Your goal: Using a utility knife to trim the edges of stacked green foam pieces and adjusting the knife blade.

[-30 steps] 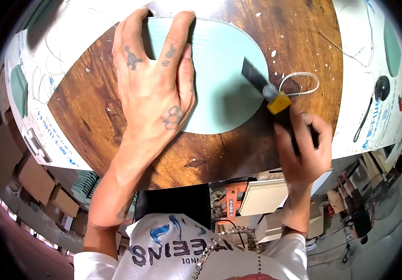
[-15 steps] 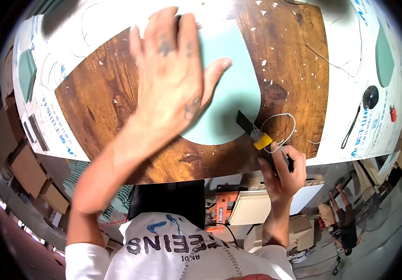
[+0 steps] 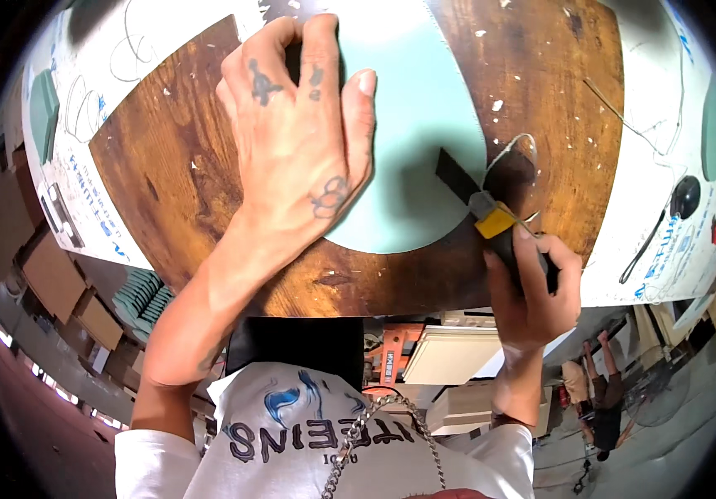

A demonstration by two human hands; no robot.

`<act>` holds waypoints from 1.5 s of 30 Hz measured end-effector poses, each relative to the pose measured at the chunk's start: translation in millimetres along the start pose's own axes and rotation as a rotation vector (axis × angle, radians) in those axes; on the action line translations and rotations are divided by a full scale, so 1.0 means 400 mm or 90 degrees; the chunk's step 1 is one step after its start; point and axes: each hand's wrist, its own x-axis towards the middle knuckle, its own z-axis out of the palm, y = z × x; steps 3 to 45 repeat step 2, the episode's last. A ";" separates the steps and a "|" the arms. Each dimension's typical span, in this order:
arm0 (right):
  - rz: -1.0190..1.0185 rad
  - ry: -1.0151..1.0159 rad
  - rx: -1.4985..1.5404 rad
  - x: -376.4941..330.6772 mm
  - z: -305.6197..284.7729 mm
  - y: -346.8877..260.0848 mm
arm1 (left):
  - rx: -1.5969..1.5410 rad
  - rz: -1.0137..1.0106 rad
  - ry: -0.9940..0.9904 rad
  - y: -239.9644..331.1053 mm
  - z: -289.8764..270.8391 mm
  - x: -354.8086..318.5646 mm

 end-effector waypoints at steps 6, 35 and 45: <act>-0.020 0.010 -0.013 0.003 0.000 0.014 | 0.005 -0.009 -0.011 0.117 -0.125 -0.054; -0.020 0.010 -0.013 0.003 0.000 0.014 | 0.005 -0.009 -0.011 0.117 -0.125 -0.054; -0.020 0.010 -0.013 0.003 0.000 0.014 | 0.005 -0.009 -0.011 0.117 -0.125 -0.054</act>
